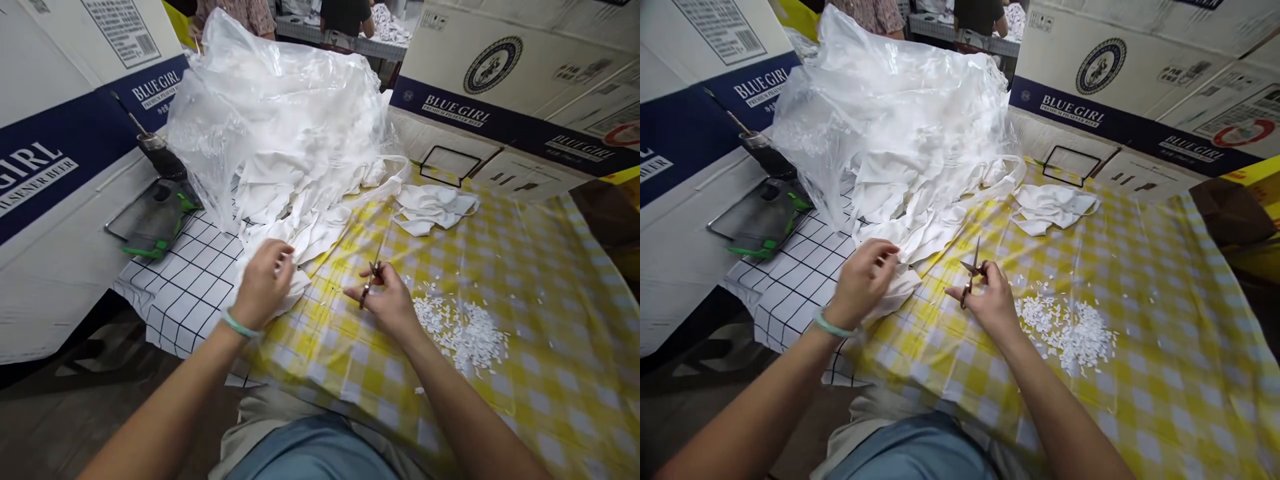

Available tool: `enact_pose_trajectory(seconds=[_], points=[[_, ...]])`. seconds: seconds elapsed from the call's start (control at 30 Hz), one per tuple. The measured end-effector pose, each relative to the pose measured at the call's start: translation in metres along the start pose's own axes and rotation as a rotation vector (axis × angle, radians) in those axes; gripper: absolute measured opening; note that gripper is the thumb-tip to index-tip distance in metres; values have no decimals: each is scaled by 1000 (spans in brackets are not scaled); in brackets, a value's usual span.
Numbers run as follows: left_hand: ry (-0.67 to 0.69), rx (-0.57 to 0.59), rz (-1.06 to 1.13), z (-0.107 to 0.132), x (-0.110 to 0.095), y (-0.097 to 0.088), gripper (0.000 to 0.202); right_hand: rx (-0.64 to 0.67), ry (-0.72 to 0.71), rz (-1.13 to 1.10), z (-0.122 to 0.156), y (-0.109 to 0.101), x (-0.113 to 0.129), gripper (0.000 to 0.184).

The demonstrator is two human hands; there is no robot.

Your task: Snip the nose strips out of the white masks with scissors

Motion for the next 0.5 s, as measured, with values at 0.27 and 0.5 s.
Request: enact_pose_trajectory(seconds=[0.27, 0.5], points=[[270, 158, -403, 23, 34, -13, 28, 99, -75, -243, -34, 64, 35, 20], [119, 144, -31, 43, 33, -58, 18, 246, -125, -480, -37, 94, 62, 27]])
Point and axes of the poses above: each hand's wrist, its own z-axis away from the middle knuckle, its own y-axis out of the palm, x = y × z, the point moved 9 cm from there along -z, towards the middle knuckle, and after that the axes turned 12 degrees about -y, right-handed, at the moved point
